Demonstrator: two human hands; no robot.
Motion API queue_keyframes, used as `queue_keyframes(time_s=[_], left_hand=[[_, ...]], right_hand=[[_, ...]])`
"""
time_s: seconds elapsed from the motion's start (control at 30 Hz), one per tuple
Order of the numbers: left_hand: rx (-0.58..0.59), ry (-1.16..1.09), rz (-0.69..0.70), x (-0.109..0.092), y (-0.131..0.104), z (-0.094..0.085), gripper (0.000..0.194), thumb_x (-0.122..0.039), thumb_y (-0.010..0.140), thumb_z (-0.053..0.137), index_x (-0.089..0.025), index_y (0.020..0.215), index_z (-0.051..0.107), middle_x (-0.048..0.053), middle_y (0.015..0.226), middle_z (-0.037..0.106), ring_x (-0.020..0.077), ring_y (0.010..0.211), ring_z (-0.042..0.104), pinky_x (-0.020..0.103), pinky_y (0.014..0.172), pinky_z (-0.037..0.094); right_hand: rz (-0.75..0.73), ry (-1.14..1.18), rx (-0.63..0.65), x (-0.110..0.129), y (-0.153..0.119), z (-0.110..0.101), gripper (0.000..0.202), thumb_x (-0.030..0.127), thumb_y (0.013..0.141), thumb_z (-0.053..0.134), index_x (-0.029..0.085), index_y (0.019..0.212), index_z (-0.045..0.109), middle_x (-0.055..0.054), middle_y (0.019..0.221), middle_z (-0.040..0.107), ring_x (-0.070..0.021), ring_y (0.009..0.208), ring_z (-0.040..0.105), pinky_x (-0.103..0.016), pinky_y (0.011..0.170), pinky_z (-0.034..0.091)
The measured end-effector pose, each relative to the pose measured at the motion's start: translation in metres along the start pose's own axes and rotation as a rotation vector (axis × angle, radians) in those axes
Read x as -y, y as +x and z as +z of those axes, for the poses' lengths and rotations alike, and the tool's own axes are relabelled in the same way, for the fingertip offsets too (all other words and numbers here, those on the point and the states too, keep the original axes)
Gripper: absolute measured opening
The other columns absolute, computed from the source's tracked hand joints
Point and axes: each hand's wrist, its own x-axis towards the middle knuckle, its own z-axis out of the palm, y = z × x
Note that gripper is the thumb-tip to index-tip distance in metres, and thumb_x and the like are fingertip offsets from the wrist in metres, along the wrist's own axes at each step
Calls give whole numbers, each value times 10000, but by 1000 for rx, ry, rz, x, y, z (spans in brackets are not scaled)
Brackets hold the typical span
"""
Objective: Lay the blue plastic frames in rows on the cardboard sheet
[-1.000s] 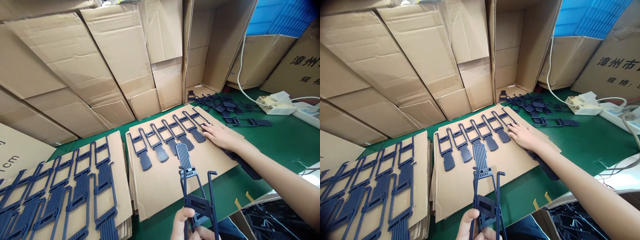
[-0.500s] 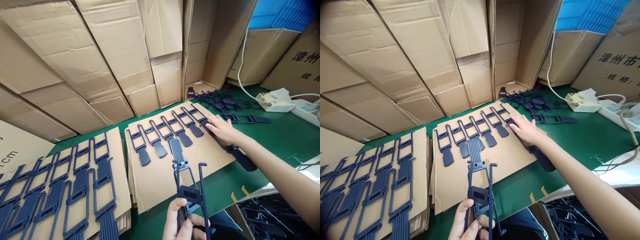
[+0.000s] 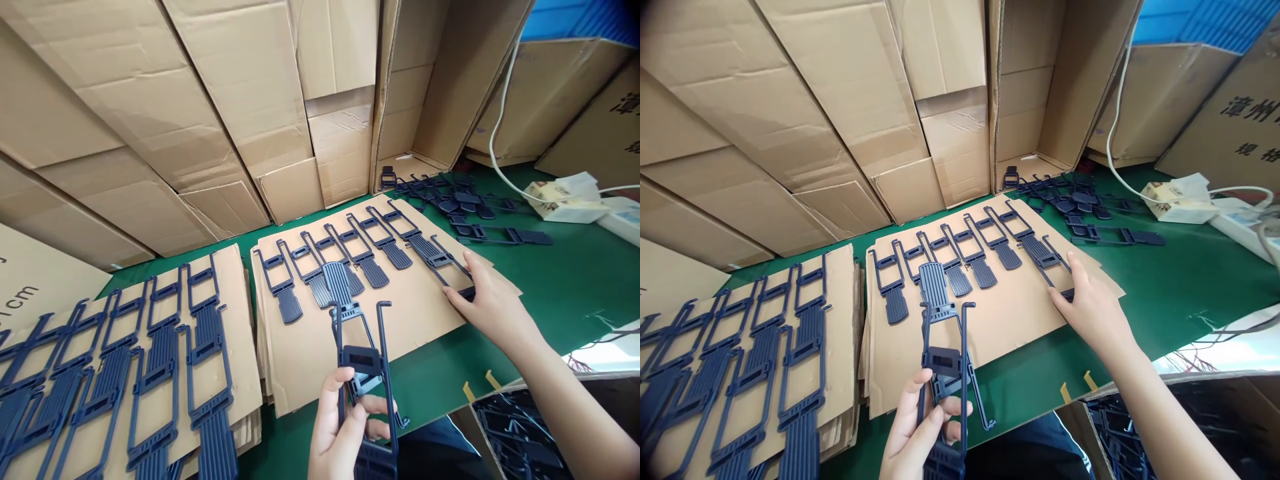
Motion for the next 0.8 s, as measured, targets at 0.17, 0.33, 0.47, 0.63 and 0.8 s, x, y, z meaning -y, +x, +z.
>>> queue_keyframes(time_s=[0.17, 0.33, 0.47, 0.63, 0.8], left_hand=[[107, -62, 82, 1, 5, -3, 254, -120, 875, 463, -265, 1068, 544, 47, 758, 708, 71, 581, 622, 142, 609, 449], [337, -154, -88, -2, 11, -15, 328, -113, 846, 496, -288, 1122, 538, 24, 726, 695, 114, 619, 646, 176, 558, 482], [597, -194, -352, 1, 17, -25, 438, -26, 750, 493, -242, 1126, 558, 50, 767, 704, 151, 699, 673, 164, 541, 462], [717, -323, -526, 12, 19, -31, 553, 87, 505, 489, -204, 940, 667, 39, 1064, 672, 151, 707, 680, 133, 517, 430], [632, -91, -531, 6, 13, -25, 391, 108, 571, 634, -152, 859, 676, 77, 1029, 677, 160, 865, 662, 162, 690, 447]], right_hand=[[37, -1, -21, 6, 1, -10, 728, 473, 823, 430, 100, 1422, 253, -159, 1298, 460, -345, 1180, 439, -479, 936, 402], [72, 590, -94, 40, -14, -31, 529, 467, 836, 454, 200, 1292, 460, -94, 1272, 486, -239, 1012, 551, -376, 853, 468], [186, 1308, 250, 56, -21, -39, 497, 532, 847, 439, 208, 1214, 528, -38, 768, 574, -104, 527, 481, -228, 459, 389], [293, 1451, 543, 51, -23, -41, 522, 522, 771, 586, 166, 1153, 586, 65, 459, 274, -42, 405, 220, -164, 390, 160], [385, 1305, 618, 47, -32, -45, 488, 582, 648, 670, 155, 883, 697, 33, 485, 355, -32, 399, 267, -151, 371, 158]])
